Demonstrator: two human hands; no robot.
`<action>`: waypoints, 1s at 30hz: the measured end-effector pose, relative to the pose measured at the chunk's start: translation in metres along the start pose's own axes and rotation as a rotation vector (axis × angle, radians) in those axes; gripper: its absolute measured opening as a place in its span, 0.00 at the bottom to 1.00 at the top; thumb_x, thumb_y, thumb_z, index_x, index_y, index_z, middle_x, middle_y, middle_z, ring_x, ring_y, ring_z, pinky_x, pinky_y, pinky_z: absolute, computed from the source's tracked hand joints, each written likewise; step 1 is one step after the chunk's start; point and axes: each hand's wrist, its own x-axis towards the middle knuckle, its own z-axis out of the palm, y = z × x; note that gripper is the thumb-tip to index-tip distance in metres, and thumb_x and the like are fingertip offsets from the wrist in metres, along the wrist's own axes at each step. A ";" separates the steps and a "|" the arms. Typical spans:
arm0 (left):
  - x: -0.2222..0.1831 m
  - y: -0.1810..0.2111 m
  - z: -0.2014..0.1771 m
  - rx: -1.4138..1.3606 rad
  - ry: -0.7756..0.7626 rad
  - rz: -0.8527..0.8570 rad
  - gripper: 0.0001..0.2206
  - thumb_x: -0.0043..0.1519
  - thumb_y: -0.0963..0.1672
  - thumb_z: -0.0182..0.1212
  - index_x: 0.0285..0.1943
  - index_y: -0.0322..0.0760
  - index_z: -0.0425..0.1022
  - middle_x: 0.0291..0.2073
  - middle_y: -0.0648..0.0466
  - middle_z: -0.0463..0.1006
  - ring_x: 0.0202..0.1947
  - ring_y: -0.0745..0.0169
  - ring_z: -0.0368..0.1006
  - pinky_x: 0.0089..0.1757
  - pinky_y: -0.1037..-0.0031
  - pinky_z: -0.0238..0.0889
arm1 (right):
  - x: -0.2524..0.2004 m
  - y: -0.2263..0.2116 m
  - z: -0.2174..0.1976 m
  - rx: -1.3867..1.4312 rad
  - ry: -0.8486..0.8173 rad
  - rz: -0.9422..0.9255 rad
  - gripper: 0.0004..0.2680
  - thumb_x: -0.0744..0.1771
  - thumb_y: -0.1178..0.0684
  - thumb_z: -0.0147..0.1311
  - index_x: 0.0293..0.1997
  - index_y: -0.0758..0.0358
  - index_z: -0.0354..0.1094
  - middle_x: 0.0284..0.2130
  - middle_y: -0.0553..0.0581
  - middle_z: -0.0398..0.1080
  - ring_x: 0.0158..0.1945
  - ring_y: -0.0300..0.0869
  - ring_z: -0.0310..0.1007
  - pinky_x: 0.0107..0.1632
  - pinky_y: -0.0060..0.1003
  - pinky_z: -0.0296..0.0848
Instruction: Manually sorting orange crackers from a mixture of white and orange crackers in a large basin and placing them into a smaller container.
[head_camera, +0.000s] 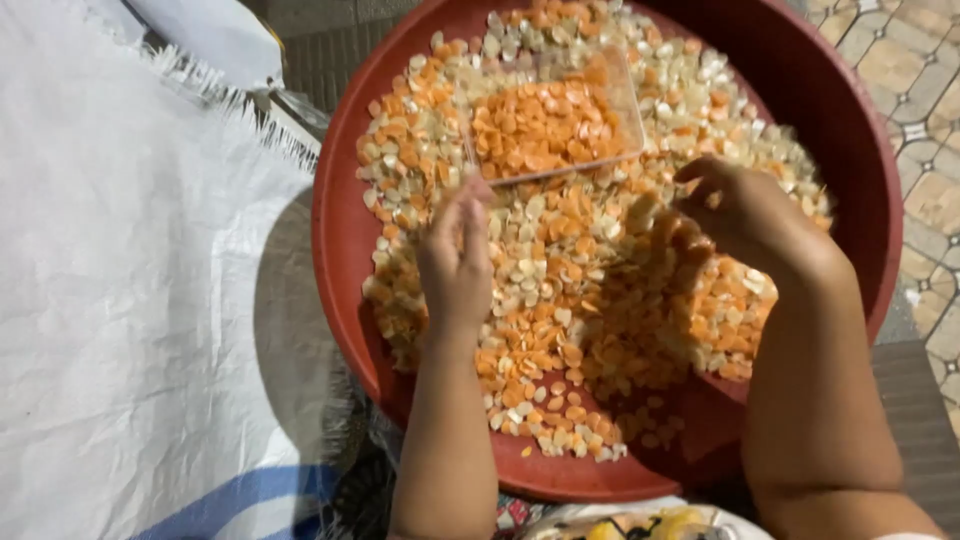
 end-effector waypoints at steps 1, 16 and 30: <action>0.001 -0.005 -0.001 0.006 -0.006 -0.008 0.17 0.70 0.50 0.42 0.59 0.44 0.74 0.44 0.57 0.83 0.13 0.80 0.52 0.16 0.87 0.50 | -0.010 -0.017 0.003 0.004 -0.008 0.007 0.11 0.70 0.58 0.51 0.61 0.62 0.66 0.49 0.65 0.75 0.42 0.53 0.79 0.45 0.46 0.81; 0.001 -0.020 -0.001 -0.078 0.176 0.353 0.12 0.70 0.47 0.53 0.38 0.37 0.74 0.25 0.58 0.72 0.25 0.70 0.65 0.30 0.75 0.61 | -0.065 -0.014 0.019 0.009 0.003 -0.055 0.07 0.70 0.57 0.48 0.51 0.58 0.72 0.49 0.56 0.76 0.49 0.43 0.76 0.55 0.38 0.77; 0.009 -0.040 0.028 -0.211 0.103 0.372 0.03 0.66 0.42 0.60 0.47 0.45 0.77 0.36 0.58 0.81 0.35 0.71 0.76 0.29 0.81 0.75 | -0.078 0.133 0.117 -0.209 0.201 -0.455 0.20 0.63 0.53 0.57 0.60 0.58 0.60 0.43 0.70 0.66 0.34 0.73 0.74 0.34 0.60 0.75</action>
